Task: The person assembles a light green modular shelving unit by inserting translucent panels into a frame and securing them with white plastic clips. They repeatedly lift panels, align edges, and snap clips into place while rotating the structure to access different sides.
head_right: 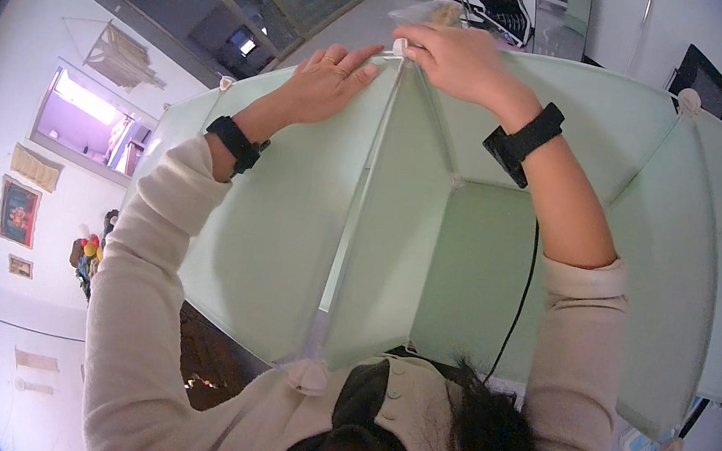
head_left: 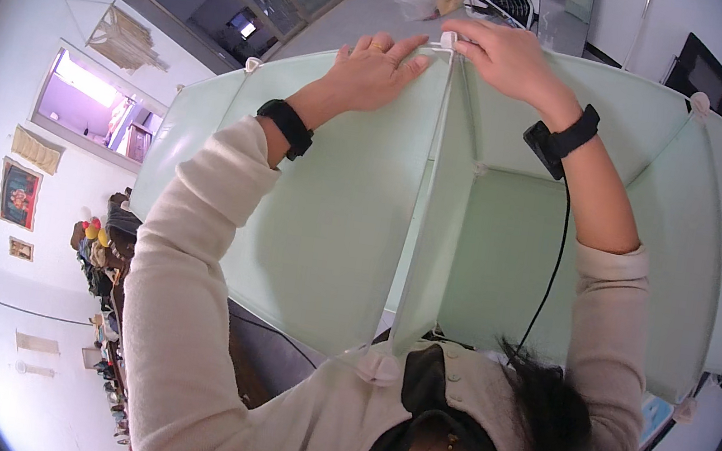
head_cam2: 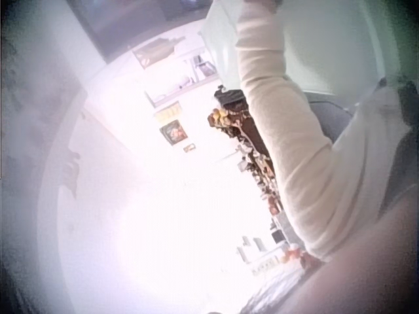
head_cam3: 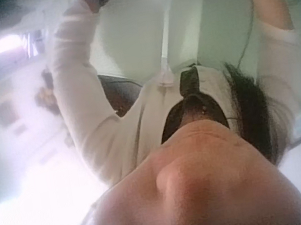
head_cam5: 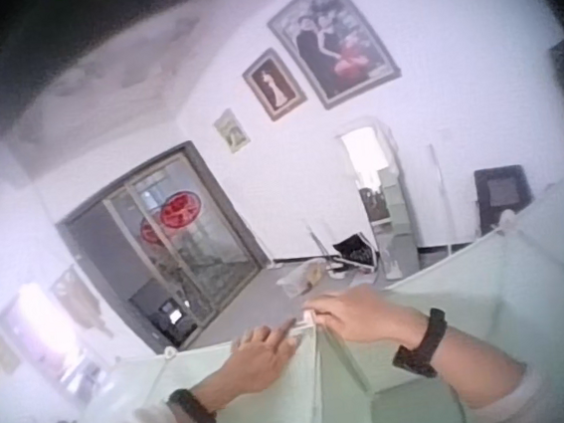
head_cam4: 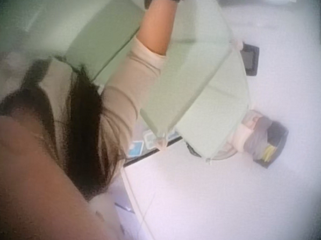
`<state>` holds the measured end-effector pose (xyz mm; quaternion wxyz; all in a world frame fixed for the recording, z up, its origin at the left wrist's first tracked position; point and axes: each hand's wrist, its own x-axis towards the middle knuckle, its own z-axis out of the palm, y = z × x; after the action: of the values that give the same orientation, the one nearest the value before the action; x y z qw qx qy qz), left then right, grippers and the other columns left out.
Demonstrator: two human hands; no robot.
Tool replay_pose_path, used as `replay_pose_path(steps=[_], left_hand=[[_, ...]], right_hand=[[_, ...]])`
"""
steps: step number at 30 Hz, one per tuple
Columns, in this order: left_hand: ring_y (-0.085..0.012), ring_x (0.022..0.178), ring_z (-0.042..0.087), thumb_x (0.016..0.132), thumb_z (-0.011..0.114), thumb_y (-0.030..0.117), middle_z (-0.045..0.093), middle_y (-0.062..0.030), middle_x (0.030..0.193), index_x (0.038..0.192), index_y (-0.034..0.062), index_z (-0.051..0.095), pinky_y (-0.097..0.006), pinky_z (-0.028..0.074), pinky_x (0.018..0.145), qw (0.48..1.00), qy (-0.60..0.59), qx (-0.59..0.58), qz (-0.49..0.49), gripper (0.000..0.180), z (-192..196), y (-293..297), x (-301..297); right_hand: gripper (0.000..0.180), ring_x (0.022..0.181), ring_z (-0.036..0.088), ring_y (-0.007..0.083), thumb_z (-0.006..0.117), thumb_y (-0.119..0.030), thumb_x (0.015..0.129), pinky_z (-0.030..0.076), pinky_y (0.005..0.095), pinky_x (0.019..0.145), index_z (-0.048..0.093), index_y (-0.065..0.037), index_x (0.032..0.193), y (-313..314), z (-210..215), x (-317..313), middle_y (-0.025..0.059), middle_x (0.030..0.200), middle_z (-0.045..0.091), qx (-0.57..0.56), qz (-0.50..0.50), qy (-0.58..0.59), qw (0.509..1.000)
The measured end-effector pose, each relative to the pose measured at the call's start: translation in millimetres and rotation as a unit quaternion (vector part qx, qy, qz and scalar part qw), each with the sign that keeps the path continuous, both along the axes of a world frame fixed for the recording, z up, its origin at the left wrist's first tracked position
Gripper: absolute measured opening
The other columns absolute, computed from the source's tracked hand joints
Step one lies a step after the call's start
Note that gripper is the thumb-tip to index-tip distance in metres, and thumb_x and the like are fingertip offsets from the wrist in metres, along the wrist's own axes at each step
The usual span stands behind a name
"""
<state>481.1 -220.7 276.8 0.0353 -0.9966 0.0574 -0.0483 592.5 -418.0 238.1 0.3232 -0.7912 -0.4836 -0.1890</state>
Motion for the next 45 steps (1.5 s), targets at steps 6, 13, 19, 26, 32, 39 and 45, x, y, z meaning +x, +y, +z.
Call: replay_pose_path(steps=[6, 13, 19, 26, 32, 39, 45], left_hand=[[-0.0393, 0.109, 0.048, 0.1, 0.027, 0.046, 0.054, -0.0204, 0.106, 0.142, 0.0219, 0.037, -0.046, 0.038, 0.096, 1.0, -0.017, -0.008, -0.007, 0.05, -5.1, 17.1, 6.1], [-0.0365, 0.097, 0.06, 0.1, 0.031, 0.042, 0.06, -0.0177, 0.102, 0.133, 0.019, 0.048, -0.047, 0.049, 0.081, 0.996, -0.026, 0.073, 0.036, 0.043, 14.8, -8.9, 1.4], [-0.0342, 0.073, 0.066, 0.096, 0.043, 0.037, 0.066, -0.0112, 0.095, 0.109, 0.0114, 0.059, -0.046, 0.053, 0.06, 0.98, 0.0, 0.194, 0.052, 0.033, 20.3, -26.7, 3.1], [-0.033, 0.11, 0.055, 0.094, 0.049, 0.034, 0.053, -0.0182, 0.125, 0.122, 0.0069, 0.055, -0.043, 0.045, 0.091, 0.981, 0.045, -0.036, -0.183, 0.039, 49.3, -35.5, -77.7], [-0.0352, 0.125, 0.042, 0.092, 0.053, 0.037, 0.044, -0.0172, 0.137, 0.129, 0.0038, 0.049, -0.045, 0.036, 0.102, 0.956, 0.061, -0.142, -0.248, 0.05, 39.7, -48.9, -105.7], [-0.0278, 0.129, 0.042, 0.087, 0.055, 0.051, 0.044, -0.0121, 0.139, 0.127, 0.013, 0.053, -0.053, 0.03, 0.106, 0.958, 0.135, -0.131, -0.215, 0.055, 62.7, -70.6, -197.6], [-0.0179, 0.129, 0.043, 0.09, 0.043, 0.058, 0.046, 0.0015, 0.139, 0.126, 0.0244, 0.056, -0.049, 0.031, 0.107, 0.993, 0.022, -0.007, -0.119, 0.051, 26.1, -97.8, -266.7]], right_hand=[[0.034, 0.086, 0.065, 0.0293, 0.051, -0.037, 0.091, 0.049, 0.039, 0.074, 0.058, -0.02, 0.12, -1.1, -1.1, 3.9, 0.0088, 0.097, 0.068, 0.007, 0.034, 0.017, 0.999], [0.037, 0.094, 0.062, 0.0211, 0.055, -0.036, 0.091, 0.048, 0.0309, 0.081, 0.056, -0.018, 0.123, -4.1, 10.6, 6.9, 0.0027, 0.108, 0.064, -0.054, 0.04, 0.079, 0.995], [0.036, 0.09, 0.061, 0.0213, 0.054, -0.038, 0.091, 0.046, 0.0311, 0.078, 0.057, -0.017, 0.121, -2.4, 17.3, 4.3, 0.0026, 0.105, 0.065, -0.079, 0.031, 0.082, 0.993], [0.034, 0.085, 0.061, 0.0226, 0.05, -0.036, 0.094, 0.045, 0.0321, 0.077, 0.057, -0.015, 0.119, -0.3, 14.0, 8.3, 0.005, 0.094, 0.065, -0.06, 0.052, 0.12, 0.99], [0.041, 0.091, 0.063, 0.0252, 0.047, -0.04, 0.094, 0.047, 0.0349, 0.076, 0.061, -0.003, 0.108, 13.5, 24.5, 22.0, 0.0138, 0.097, 0.066, -0.085, 0.117, 0.191, 0.971], [0.037, 0.095, 0.054, 0.0124, 0.044, -0.032, 0.099, 0.042, 0.0272, 0.087, 0.059, -0.002, 0.116, 18.6, 15.4, 34.9, 0.002, 0.1, 0.061, -0.062, 0.207, 0.272, 0.938], [0.035, 0.091, 0.055, 0.0118, 0.041, -0.03, 0.1, 0.044, 0.0278, 0.085, 0.06, -0.002, 0.111, 18.7, 9.5, 39.5, 0.0012, 0.098, 0.061, -0.065, 0.223, 0.286, 0.93]])
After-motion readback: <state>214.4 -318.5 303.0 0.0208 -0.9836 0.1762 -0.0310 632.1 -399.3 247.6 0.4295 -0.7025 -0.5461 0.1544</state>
